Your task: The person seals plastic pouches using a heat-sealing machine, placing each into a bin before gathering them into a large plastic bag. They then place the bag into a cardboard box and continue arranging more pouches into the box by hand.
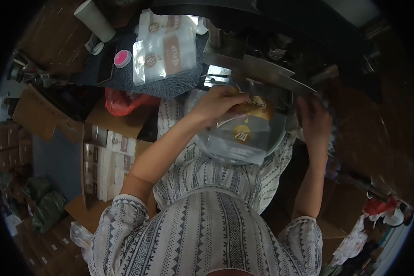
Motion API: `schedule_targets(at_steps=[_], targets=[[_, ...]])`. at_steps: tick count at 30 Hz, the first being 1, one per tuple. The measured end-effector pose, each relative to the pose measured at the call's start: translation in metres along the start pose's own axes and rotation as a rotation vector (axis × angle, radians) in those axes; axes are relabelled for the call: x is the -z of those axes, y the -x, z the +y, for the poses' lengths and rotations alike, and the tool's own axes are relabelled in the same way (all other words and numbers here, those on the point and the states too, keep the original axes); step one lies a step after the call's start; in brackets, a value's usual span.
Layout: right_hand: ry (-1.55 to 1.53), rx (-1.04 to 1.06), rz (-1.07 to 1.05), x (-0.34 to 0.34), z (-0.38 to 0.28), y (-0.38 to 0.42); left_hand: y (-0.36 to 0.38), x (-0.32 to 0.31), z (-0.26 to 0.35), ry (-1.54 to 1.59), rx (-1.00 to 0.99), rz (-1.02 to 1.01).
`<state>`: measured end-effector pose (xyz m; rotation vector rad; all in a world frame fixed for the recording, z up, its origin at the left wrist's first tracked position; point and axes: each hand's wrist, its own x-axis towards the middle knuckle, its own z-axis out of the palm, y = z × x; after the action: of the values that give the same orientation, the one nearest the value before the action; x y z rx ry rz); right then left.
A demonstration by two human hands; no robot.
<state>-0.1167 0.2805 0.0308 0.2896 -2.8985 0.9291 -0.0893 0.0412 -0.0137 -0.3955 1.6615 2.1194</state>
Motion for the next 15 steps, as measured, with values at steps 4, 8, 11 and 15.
schedule_targets(at_steps=[4, 8, 11, 15], targets=[[0.189, 0.236, 0.056, -0.027, 0.046, -0.021, 0.013, 0.030, 0.012, -0.577, -0.340, 0.280], [0.252, 0.199, 0.005, -0.021, 0.051, -0.023, 0.001, 0.101, -0.019, -1.764, -0.758, 0.922], [0.235, 0.114, -0.111, -0.010, 0.048, -0.020, 0.027, 0.095, -0.031, -1.601, -0.721, 0.775], [0.004, -0.039, -0.104, 0.012, 0.027, -0.001, 0.069, 0.091, -0.022, -1.329, -0.652, 0.769]])
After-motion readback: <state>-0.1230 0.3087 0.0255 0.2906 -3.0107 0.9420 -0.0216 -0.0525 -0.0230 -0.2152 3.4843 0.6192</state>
